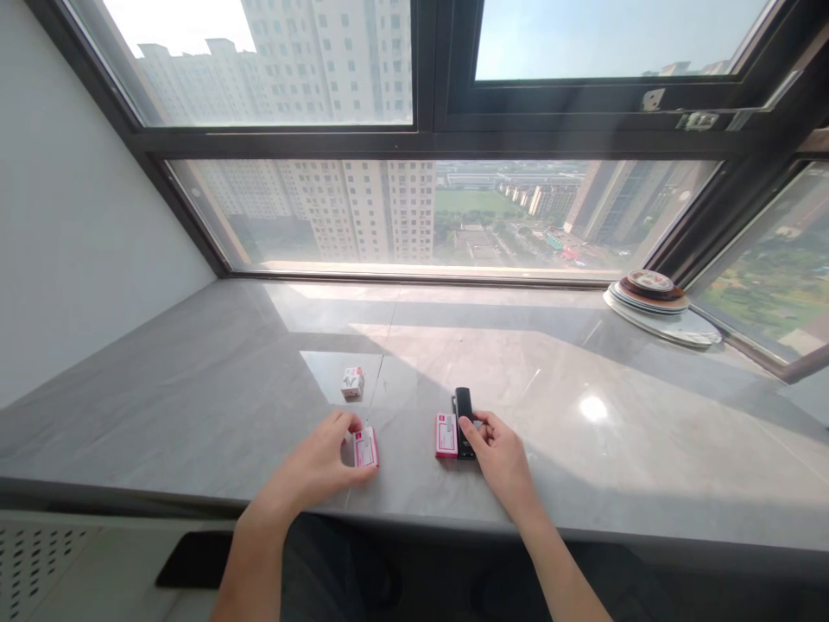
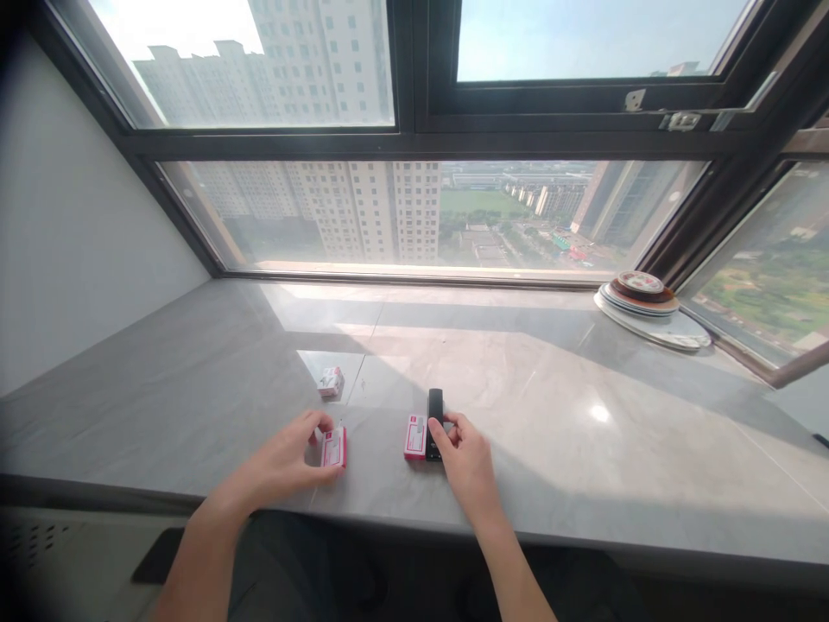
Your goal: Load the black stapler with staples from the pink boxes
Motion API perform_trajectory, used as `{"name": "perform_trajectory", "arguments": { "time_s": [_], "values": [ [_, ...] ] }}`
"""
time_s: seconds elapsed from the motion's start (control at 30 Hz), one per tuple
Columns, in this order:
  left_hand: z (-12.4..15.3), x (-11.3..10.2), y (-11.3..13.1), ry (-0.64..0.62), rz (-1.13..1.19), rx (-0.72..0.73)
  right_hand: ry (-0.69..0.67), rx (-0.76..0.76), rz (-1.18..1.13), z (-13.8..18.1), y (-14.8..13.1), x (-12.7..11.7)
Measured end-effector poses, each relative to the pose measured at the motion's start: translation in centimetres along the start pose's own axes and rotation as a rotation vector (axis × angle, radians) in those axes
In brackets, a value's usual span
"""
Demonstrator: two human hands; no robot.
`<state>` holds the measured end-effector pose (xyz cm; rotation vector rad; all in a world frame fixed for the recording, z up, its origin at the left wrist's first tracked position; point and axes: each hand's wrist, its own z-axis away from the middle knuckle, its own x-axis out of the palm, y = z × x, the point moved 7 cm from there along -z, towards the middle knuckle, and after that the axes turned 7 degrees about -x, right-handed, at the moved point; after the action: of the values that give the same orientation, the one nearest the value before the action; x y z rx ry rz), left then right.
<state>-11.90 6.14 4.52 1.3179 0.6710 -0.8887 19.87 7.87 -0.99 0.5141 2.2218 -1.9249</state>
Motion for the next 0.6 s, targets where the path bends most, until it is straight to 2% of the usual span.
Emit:
{"name": "perform_trajectory", "arguments": {
  "time_s": [0.13, 0.23, 0.3, 0.4, 0.6],
  "values": [
    [-0.3, 2.1, 8.7, 0.023, 0.116, 0.222, 0.012, -0.009, 0.002, 0.0, -0.2, -0.1],
    [-1.7, 3.8, 12.2, 0.053, 0.142, 0.35, 0.009, -0.019, 0.003, 0.0, -0.3, -0.2],
    [-2.8, 5.1, 12.7, 0.026, 0.159, 0.387, 0.002, -0.017, 0.003, -0.1, -0.2, -0.2],
    [-3.7, 6.5, 12.1, 0.0, 0.198, 0.391, 0.001, -0.002, -0.003, -0.2, 0.0, -0.1],
    [-3.2, 7.7, 12.4, 0.038, 0.204, 0.404, -0.032, 0.018, -0.032, 0.0, -0.4, -0.3]
  ]
}}
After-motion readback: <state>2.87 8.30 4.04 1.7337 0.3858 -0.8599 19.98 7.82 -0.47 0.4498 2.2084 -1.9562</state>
